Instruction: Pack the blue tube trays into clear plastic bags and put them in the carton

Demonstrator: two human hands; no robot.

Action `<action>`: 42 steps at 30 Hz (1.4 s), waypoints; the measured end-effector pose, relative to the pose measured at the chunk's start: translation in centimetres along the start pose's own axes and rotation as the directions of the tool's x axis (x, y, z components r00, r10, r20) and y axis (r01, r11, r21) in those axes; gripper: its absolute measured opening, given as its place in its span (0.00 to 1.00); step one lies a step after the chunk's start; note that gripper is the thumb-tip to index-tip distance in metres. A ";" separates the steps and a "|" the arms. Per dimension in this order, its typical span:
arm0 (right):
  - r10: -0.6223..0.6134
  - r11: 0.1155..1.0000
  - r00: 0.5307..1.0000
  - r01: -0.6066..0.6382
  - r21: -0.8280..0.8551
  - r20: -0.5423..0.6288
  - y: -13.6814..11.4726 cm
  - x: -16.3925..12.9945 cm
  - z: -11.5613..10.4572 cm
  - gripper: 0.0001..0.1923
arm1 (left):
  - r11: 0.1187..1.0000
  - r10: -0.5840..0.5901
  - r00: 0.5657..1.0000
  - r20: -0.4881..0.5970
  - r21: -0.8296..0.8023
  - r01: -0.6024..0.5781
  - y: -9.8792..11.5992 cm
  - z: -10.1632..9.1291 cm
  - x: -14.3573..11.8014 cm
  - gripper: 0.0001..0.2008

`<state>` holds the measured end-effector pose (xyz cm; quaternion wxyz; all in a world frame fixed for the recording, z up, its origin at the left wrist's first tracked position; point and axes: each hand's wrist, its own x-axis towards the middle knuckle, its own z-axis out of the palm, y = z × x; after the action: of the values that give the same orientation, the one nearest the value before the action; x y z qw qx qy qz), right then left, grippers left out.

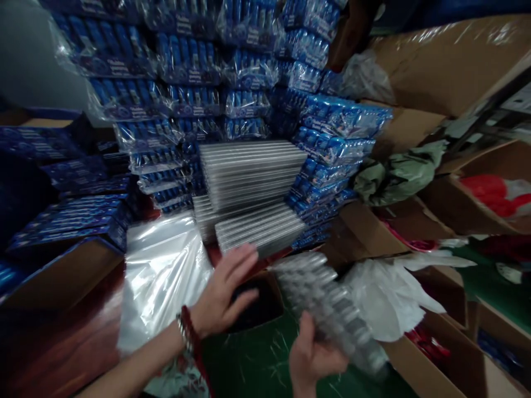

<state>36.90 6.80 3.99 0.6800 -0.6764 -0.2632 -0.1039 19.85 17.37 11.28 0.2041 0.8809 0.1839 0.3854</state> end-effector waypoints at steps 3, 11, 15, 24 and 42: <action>-0.042 0.998 0.973 0.052 0.038 -0.225 4.3 6.2 0.7 0.38 | 0.927 -0.256 0.964 -0.077 0.264 0.268 -3.3 1.2 1.2 0.28; 0.145 0.956 0.985 -0.165 0.244 0.099 12.1 11.9 10.4 0.27 | 0.902 -0.331 0.932 -0.149 0.241 0.359 -7.2 3.2 -0.8 0.36; 0.177 0.945 0.959 -0.229 0.234 0.223 12.1 8.9 10.6 0.21 | 0.926 -0.250 0.950 -0.186 0.240 0.290 -7.5 2.3 -2.3 0.29; 0.275 0.766 0.798 -0.519 0.379 0.536 11.5 8.4 13.0 0.25 | 0.864 -0.284 0.918 -0.277 0.340 0.370 -6.0 1.7 -4.5 0.28; 0.345 0.683 0.772 -0.596 0.422 0.533 10.5 10.7 16.4 0.35 | 0.869 -0.263 0.935 -0.238 0.362 0.337 -6.6 4.8 -1.5 0.26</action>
<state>47.50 25.71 -0.62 0.7810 -0.4921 -0.2309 0.3075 21.44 21.24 4.06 0.0612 0.8256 0.4110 0.3818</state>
